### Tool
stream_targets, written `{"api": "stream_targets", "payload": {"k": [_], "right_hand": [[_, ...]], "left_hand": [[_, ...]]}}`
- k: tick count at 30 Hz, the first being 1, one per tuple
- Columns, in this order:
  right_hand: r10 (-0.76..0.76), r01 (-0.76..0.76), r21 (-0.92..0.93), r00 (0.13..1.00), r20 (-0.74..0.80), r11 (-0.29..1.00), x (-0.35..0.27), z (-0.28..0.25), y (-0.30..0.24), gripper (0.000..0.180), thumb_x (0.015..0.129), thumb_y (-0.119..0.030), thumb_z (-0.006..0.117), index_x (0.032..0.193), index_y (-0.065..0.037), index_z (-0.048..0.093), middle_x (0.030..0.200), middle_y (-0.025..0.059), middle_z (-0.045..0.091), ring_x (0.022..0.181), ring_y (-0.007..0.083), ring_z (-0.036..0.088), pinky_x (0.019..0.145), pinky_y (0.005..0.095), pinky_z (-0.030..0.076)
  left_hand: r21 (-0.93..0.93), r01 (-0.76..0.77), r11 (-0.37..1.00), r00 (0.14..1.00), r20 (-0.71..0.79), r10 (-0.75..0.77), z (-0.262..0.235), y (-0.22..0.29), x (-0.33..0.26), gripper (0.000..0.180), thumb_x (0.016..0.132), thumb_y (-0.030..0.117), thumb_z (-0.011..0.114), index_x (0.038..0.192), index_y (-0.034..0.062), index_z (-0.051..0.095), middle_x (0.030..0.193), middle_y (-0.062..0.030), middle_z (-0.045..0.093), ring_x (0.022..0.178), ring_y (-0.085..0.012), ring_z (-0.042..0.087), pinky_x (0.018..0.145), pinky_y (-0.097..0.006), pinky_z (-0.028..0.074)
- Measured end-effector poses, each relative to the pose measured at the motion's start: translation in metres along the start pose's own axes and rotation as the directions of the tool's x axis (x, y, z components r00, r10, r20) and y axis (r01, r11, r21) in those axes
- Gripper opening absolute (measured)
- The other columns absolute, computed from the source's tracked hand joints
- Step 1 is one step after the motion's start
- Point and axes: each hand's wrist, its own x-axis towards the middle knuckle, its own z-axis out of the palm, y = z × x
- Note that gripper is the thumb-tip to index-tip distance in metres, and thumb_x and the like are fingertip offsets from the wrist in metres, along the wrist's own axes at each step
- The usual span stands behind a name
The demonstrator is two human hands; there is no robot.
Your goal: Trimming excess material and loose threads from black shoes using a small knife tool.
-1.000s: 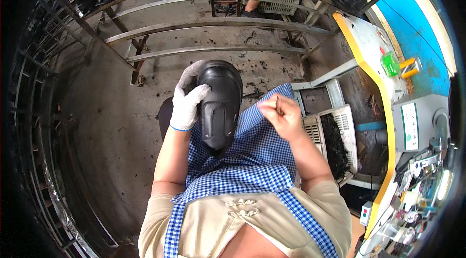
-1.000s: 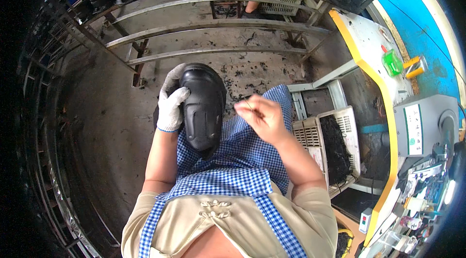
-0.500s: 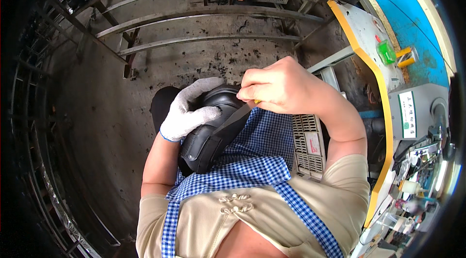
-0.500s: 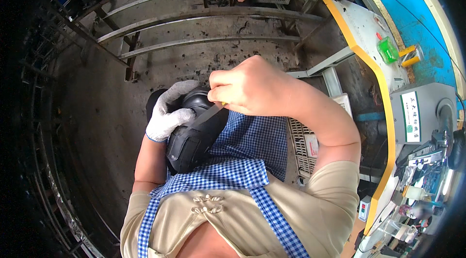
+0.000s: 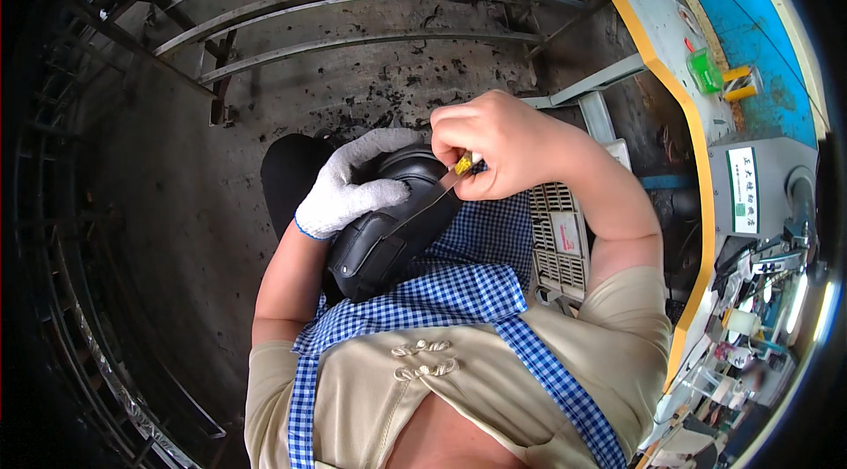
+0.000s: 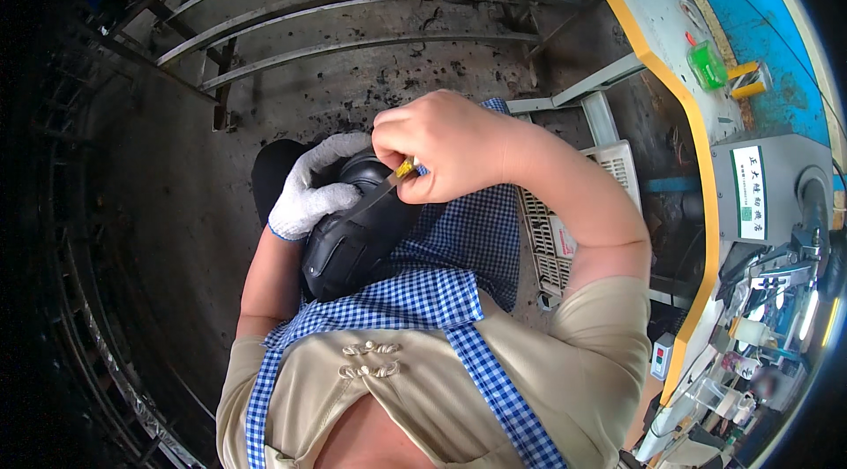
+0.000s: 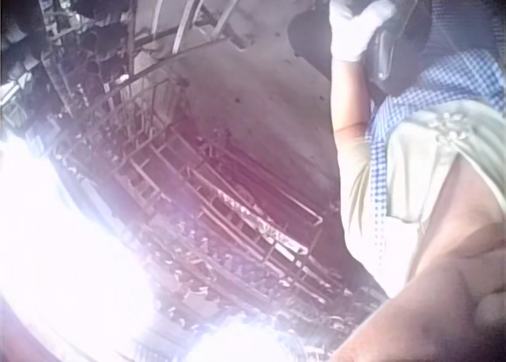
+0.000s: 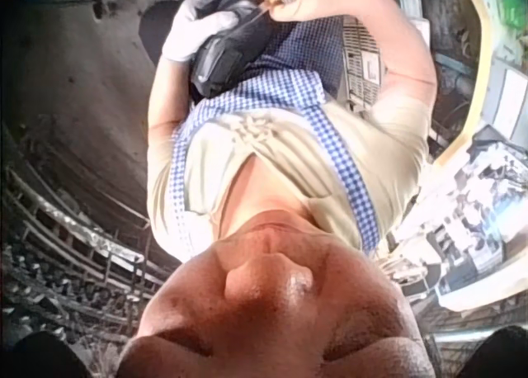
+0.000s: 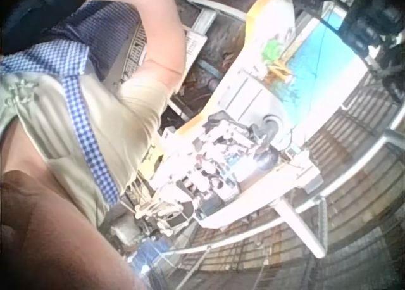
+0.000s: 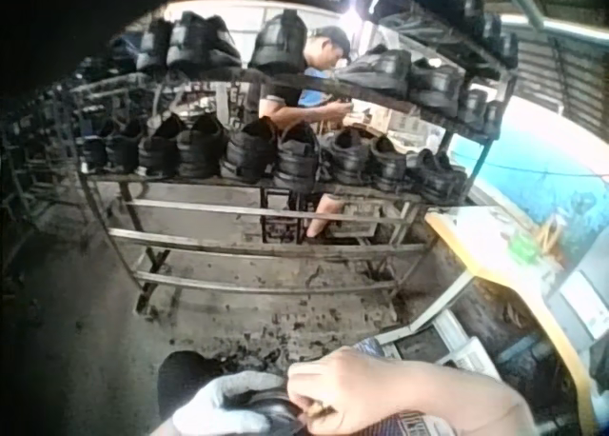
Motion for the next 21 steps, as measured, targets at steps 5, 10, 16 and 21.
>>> {"api": "stream_targets", "payload": {"k": [5,10,16,21], "right_hand": [[0.006,0.046,0.354,0.99,-0.144,0.934,-0.007,0.019,0.026,0.014,0.067,-0.001,0.063,0.074,-0.002,0.051,0.072,0.0045,0.054,0.062,0.0142,0.051,0.052,0.0276,0.041],[0.135,0.012,0.448,0.946,-0.293,0.894,-0.026,0.049,0.024,0.015,0.064,-0.003,0.061,0.074,-0.005,0.05,0.072,0.0036,0.051,0.06,0.0141,0.048,0.052,0.027,0.037],[0.407,-0.149,0.505,0.795,-0.45,0.85,-0.067,0.134,0.052,0.032,0.077,-0.013,0.076,0.101,-0.004,0.056,0.089,0.0057,0.064,0.074,0.012,0.063,0.06,0.0234,0.05],[0.477,-0.093,0.62,0.729,-0.49,0.779,-0.058,0.144,0.024,0.1,0.07,-0.012,0.085,0.148,-0.006,0.023,0.121,0.0146,0.06,0.103,0.0208,0.064,0.086,0.0318,0.054]], "left_hand": [[-0.024,0.007,1.0,1.0,0.006,-0.006,-0.002,-0.003,0.005,0.069,0.069,0.022,0.081,0.127,-0.0025,0.054,0.119,-0.0119,0.062,0.111,-0.0219,0.058,0.101,-0.035,0.043],[-0.013,-0.148,0.989,0.98,-0.138,0.144,-0.018,-0.014,0.002,0.073,0.065,0.026,0.081,0.127,-0.0027,0.054,0.121,-0.0123,0.06,0.113,-0.0234,0.056,0.102,-0.035,0.04],[-0.445,-0.492,0.748,0.801,-0.569,0.188,-0.057,-0.01,0.021,0.06,0.085,0.041,0.063,0.128,-0.0005,0.052,0.116,-0.0164,0.063,0.103,-0.0285,0.062,0.091,-0.04,0.052],[-0.702,-0.527,0.479,0.81,-0.585,0.032,-0.069,-0.03,0.053,0.045,0.096,0.038,0.05,0.117,0.0004,0.06,0.113,-0.0155,0.065,0.103,-0.0308,0.063,0.093,-0.044,0.051]]}}
